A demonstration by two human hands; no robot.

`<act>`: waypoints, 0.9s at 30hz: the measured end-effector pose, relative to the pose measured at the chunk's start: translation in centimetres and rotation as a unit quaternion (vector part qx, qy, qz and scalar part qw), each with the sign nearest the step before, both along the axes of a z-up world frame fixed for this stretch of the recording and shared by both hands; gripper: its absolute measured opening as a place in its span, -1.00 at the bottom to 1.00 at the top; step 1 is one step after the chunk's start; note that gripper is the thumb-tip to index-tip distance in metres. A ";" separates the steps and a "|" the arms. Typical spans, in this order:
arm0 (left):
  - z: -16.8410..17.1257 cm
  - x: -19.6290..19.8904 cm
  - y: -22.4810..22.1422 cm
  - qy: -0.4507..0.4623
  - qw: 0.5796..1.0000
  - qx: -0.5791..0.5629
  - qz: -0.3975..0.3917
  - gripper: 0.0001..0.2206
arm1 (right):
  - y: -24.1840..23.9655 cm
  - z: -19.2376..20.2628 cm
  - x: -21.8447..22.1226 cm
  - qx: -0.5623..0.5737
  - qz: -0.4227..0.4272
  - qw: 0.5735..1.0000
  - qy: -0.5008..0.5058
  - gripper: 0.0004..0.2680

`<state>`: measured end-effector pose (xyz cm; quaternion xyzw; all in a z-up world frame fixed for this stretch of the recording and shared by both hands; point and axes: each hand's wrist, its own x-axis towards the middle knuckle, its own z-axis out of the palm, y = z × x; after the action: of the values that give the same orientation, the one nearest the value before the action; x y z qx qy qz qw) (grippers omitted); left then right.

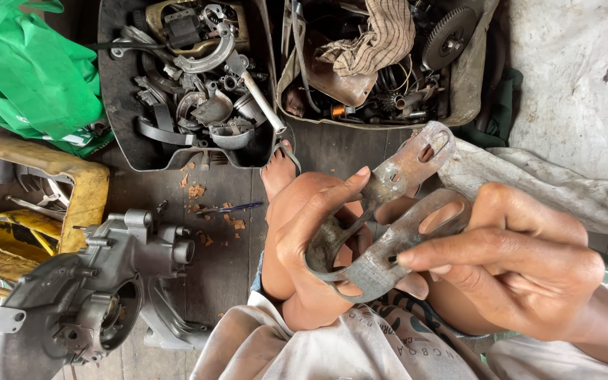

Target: Performing a final manual inspection of a metal bracket by rotating it and probing holes with a small tool.

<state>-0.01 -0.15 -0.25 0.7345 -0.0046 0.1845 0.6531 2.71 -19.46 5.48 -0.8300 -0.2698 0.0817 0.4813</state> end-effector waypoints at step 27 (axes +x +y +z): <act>0.6 -0.1 -0.3 0.049 0.998 0.012 0.035 -0.58 | 0.3 -0.8 -0.1 0.006 -0.018 1.000 -0.021 -0.87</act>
<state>-0.11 -0.48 0.35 0.7503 0.0512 0.1710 0.6365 2.57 -19.13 4.70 -0.8336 -0.2647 0.0541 0.4818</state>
